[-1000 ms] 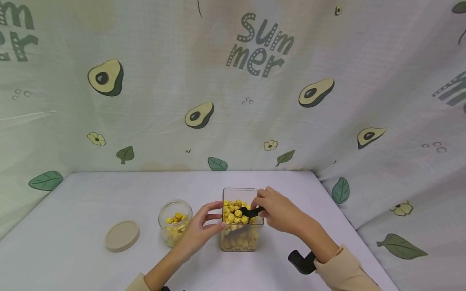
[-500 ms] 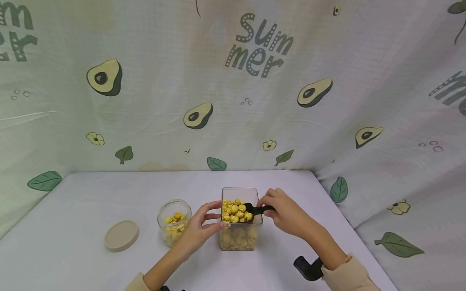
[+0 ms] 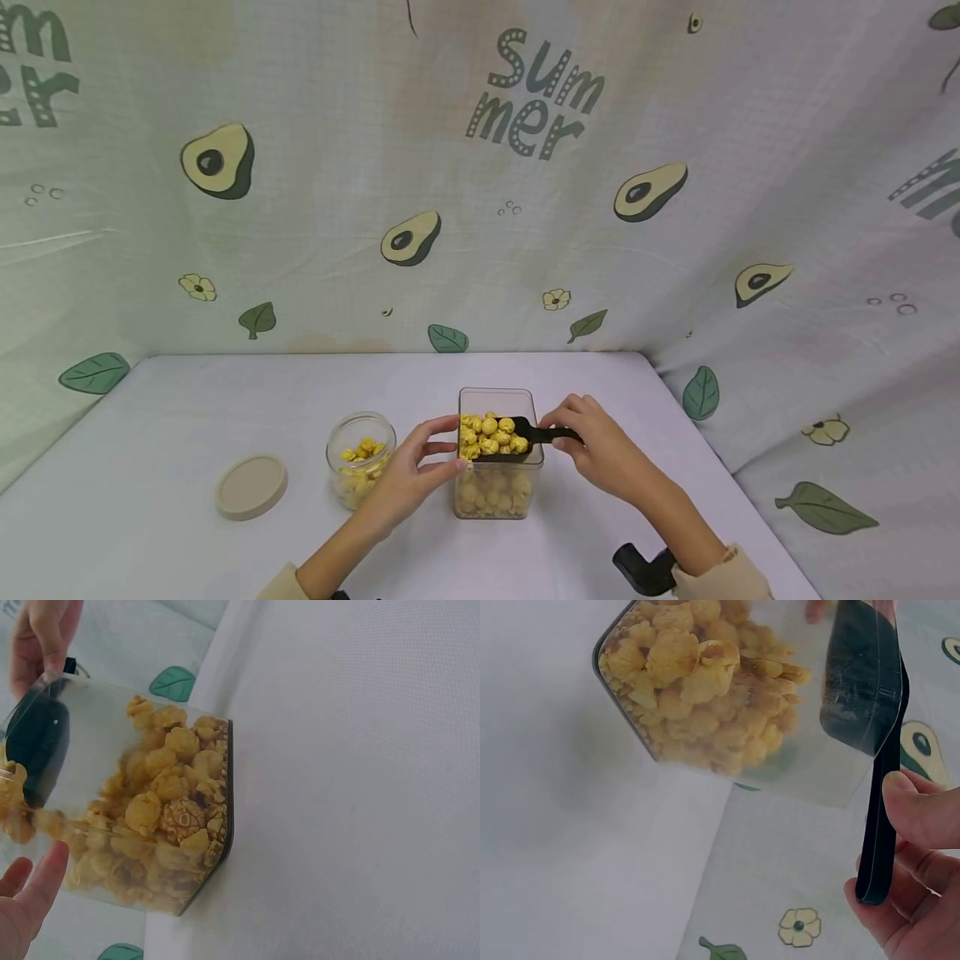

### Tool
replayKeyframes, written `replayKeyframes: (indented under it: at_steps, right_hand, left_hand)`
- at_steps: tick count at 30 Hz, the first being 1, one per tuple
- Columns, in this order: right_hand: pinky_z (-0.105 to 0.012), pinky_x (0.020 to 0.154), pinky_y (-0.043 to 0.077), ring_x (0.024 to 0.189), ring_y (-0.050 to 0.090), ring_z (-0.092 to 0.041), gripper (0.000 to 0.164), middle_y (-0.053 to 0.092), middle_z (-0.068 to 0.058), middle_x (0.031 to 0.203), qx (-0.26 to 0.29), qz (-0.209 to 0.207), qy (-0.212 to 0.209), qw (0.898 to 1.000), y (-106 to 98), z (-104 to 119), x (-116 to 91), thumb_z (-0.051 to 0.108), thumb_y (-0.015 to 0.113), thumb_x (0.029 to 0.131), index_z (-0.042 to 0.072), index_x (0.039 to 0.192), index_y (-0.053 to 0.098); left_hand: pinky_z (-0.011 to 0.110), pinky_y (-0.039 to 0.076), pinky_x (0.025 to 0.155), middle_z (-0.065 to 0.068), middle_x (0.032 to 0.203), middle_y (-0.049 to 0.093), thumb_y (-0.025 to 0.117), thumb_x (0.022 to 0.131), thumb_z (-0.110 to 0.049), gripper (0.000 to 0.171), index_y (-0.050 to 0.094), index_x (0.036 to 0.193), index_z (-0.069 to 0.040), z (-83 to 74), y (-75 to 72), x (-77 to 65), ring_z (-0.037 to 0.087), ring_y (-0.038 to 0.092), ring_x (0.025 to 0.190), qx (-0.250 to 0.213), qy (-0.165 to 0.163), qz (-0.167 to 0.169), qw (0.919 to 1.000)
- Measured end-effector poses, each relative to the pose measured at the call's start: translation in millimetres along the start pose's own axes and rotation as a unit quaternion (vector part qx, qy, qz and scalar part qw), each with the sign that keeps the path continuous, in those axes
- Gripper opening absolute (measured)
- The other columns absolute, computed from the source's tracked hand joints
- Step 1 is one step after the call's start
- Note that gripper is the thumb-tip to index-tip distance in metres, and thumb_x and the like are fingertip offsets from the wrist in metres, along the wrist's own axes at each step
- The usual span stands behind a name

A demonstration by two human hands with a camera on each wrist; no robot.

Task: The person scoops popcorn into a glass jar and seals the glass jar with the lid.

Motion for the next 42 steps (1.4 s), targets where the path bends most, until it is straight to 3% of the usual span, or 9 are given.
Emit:
replayKeyframes:
  at_steps: [14, 28, 36, 42]
  right_hand:
    - [-0.026, 0.071, 0.046, 0.089, 0.047, -0.009, 0.028, 0.057, 0.010, 0.096, -0.001, -0.028, -0.026, 0.999, 7, 2, 2, -0.001, 0.068, 0.078, 0.017, 0.099, 0.065]
    - [-0.025, 0.066, 0.042, 0.087, 0.046, -0.007, 0.026, 0.057, 0.010, 0.094, 0.029, -0.044, -0.007, 0.999, 10, -2, -5, 0.002, 0.066, 0.081, 0.017, 0.102, 0.065]
    - [-0.031, 0.071, 0.048, 0.091, 0.050, -0.011, 0.026, 0.058, 0.010, 0.094, 0.030, -0.050, 0.010, 0.998, 9, -5, -7, 0.002, 0.066, 0.081, 0.018, 0.102, 0.065]
    - [-0.030, 0.071, 0.049, 0.090, 0.050, -0.011, 0.028, 0.058, 0.009, 0.094, 0.024, -0.052, 0.021, 0.998, 6, -6, -7, 0.000, 0.066, 0.080, 0.018, 0.102, 0.065]
  left_hand:
    - [0.033, 0.050, 0.092, 0.013, 0.135, 0.043, 0.066, 0.085, -0.021, 0.054, 0.046, 0.134, -0.010, -1.9, 2.2, -0.9, 0.028, 0.051, 0.115, -0.007, 0.002, -0.005, 1.0000]
    - [0.030, 0.051, 0.090, 0.011, 0.134, 0.044, 0.066, 0.085, -0.023, 0.055, 0.045, 0.134, -0.012, -1.2, 2.6, -0.5, 0.026, 0.052, 0.114, 0.001, 0.001, -0.004, 1.0000]
    - [0.027, 0.050, 0.090, 0.011, 0.134, 0.044, 0.065, 0.087, -0.023, 0.052, 0.047, 0.134, -0.013, -0.8, 1.1, -2.0, 0.028, 0.050, 0.114, 0.002, 0.005, 0.001, 1.0000]
    - [0.034, 0.050, 0.093, 0.015, 0.135, 0.045, 0.065, 0.086, -0.020, 0.051, 0.047, 0.133, -0.008, -7.1, -5.4, -4.0, 0.033, 0.049, 0.116, 0.004, 0.019, -0.012, 0.9997]
Point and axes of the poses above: each hand's wrist, its own x-axis towards the middle knuckle, its own y-axis out of the palm, z = x × y, the point moved 3 cm from there along x, towards the middle knuckle
